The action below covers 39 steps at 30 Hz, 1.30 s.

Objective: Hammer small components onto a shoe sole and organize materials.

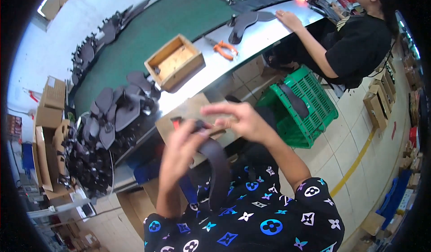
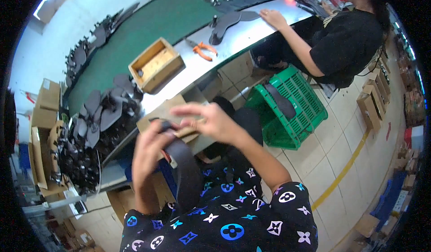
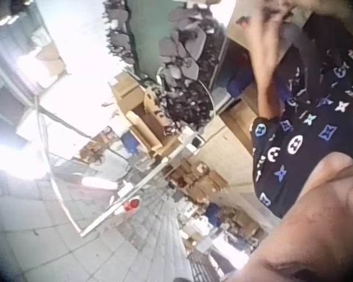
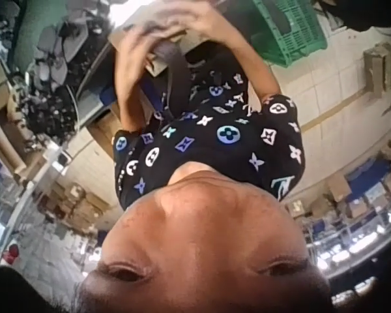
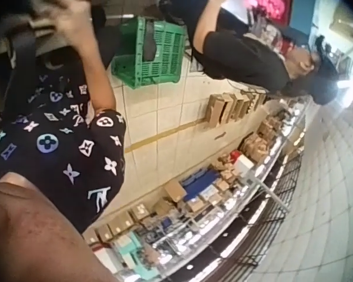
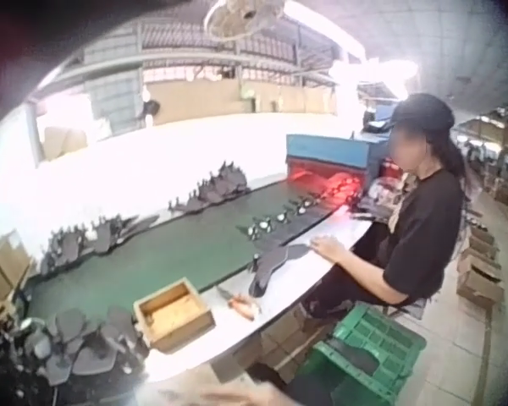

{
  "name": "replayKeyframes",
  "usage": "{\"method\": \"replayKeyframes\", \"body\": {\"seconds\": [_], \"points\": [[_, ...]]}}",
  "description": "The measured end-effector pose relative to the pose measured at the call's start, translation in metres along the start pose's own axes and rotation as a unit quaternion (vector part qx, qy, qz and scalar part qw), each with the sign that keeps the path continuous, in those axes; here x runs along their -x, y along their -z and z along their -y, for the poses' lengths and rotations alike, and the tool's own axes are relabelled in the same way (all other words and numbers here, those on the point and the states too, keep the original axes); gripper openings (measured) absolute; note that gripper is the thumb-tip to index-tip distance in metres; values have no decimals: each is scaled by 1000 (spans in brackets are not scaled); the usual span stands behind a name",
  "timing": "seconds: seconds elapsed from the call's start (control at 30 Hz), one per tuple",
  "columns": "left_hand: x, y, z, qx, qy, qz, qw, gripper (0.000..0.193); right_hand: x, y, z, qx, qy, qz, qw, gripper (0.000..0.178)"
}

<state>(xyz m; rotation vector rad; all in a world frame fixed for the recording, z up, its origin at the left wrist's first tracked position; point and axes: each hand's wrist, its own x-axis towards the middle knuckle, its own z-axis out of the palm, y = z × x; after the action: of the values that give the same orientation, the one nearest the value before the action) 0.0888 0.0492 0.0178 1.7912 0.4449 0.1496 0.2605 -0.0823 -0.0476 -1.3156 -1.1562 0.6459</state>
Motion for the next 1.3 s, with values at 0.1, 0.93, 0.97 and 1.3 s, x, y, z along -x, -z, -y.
{"method": "replayKeyframes", "body": {"seconds": [0.1, 0.93, 0.97, 1.3], "points": [[-19, 51, -26, -116, -59, -287, 949, 17, -50, 74, -34, 133, -41, -142, 980, 33], [11, 263, 49, -583, 357, -514, 519, 62, -257, 174, -121, 430, 106, -313, 840, 33], [10, 252, 57, -657, 247, -537, 468, 63, -265, 153, -102, 376, 132, -345, 850, 32], [-160, 32, 8, -111, -198, -228, 947, 43, -218, 8, 25, 44, 255, -388, 885, 32]]}}
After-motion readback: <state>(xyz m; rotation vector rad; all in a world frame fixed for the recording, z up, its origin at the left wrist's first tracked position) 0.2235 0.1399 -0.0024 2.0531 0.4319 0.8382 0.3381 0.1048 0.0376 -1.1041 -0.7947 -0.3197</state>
